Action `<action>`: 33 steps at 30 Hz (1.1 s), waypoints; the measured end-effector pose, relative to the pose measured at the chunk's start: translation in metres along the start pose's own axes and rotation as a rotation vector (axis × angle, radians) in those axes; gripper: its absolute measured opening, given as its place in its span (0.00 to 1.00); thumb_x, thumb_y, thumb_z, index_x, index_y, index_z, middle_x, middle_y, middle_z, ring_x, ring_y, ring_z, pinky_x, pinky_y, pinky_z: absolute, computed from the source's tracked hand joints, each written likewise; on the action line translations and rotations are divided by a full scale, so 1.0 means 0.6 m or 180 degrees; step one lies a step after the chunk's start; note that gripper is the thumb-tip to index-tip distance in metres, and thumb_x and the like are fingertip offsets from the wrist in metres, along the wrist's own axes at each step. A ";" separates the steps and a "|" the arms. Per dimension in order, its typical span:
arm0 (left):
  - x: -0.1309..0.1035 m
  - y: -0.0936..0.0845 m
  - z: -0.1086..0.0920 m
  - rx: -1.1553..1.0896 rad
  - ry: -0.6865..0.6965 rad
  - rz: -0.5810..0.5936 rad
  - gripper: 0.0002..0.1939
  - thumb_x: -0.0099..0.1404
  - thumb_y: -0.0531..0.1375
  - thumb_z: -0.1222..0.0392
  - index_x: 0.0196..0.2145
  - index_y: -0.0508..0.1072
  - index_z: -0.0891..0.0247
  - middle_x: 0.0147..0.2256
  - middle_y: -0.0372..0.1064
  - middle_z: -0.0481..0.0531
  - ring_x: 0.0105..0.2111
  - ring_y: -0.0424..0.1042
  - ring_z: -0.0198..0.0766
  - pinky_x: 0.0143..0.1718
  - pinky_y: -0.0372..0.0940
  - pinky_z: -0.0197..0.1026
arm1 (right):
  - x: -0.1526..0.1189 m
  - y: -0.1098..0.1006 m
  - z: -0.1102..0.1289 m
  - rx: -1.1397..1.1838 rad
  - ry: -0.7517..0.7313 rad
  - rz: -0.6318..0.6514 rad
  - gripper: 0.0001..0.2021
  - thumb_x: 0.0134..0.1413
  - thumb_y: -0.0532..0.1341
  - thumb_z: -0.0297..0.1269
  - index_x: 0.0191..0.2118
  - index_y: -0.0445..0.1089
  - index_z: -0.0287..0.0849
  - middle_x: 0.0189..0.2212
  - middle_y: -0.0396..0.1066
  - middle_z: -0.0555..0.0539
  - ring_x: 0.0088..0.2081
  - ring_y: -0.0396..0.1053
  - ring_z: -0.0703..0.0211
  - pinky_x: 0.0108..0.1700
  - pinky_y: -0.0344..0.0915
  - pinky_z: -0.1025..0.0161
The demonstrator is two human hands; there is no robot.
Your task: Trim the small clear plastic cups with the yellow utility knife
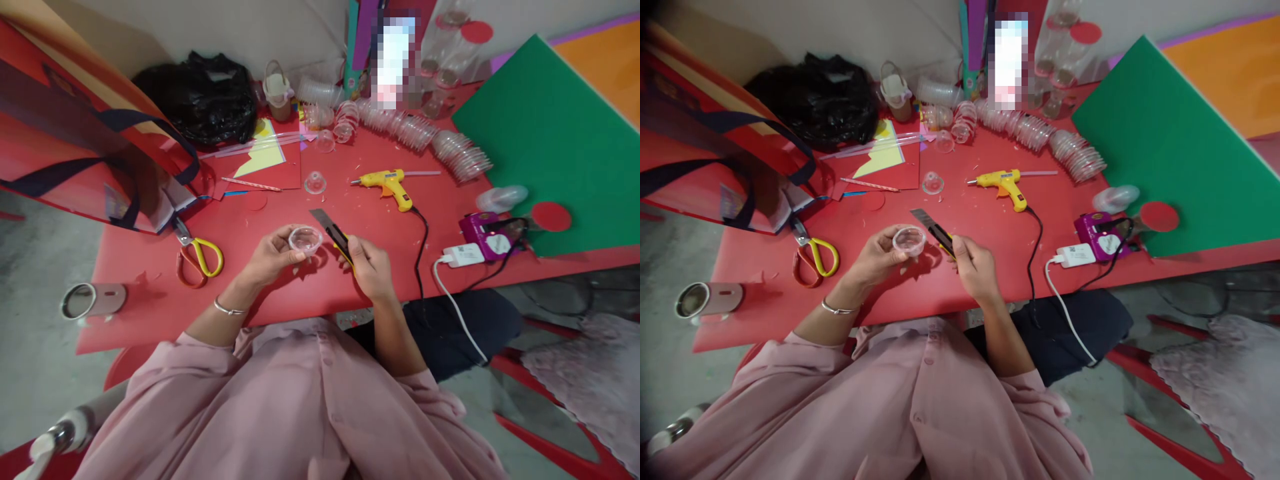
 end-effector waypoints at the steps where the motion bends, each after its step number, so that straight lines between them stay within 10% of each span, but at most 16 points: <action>1: 0.001 -0.004 -0.003 -0.0001 0.0043 -0.0071 0.28 0.51 0.78 0.56 0.48 0.79 0.64 0.45 0.78 0.58 0.28 0.75 0.34 0.18 0.67 0.31 | 0.000 -0.007 0.015 -0.0191 -0.0234 -0.0127 0.21 0.70 0.55 0.55 0.49 0.78 0.45 0.33 0.77 0.47 0.33 0.75 0.60 0.37 0.73 0.62; 10: 0.005 -0.027 -0.020 -0.0157 0.0287 -0.0468 0.26 0.51 0.78 0.57 0.46 0.79 0.62 0.38 0.78 0.53 0.25 0.72 0.30 0.18 0.63 0.30 | -0.018 0.001 0.082 -0.1161 -0.1626 -0.0368 0.17 0.68 0.62 0.41 0.59 0.75 0.52 0.38 0.71 0.47 0.38 0.71 0.62 0.42 0.71 0.61; 18: 0.007 -0.048 -0.042 0.0016 0.0743 -0.0545 0.28 0.51 0.78 0.55 0.49 0.79 0.60 0.47 0.77 0.56 0.28 0.73 0.30 0.19 0.64 0.30 | -0.019 -0.053 0.083 -0.1767 -0.1677 -0.0880 0.18 0.66 0.64 0.40 0.59 0.75 0.54 0.40 0.72 0.46 0.40 0.72 0.58 0.43 0.72 0.58; 33: -0.007 -0.050 -0.057 0.0897 0.1264 -0.0630 0.29 0.51 0.77 0.63 0.51 0.78 0.57 0.48 0.77 0.56 0.33 0.77 0.37 0.25 0.75 0.33 | -0.023 -0.008 0.094 -0.1866 -0.1999 -0.0193 0.17 0.67 0.63 0.38 0.59 0.75 0.50 0.41 0.78 0.45 0.41 0.73 0.57 0.45 0.70 0.56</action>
Point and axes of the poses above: each hand's wrist, its own x-axis towards the middle knuckle, its own y-axis out of the palm, z = x × y, the point moved 10 cm from there along x, towards the middle knuckle
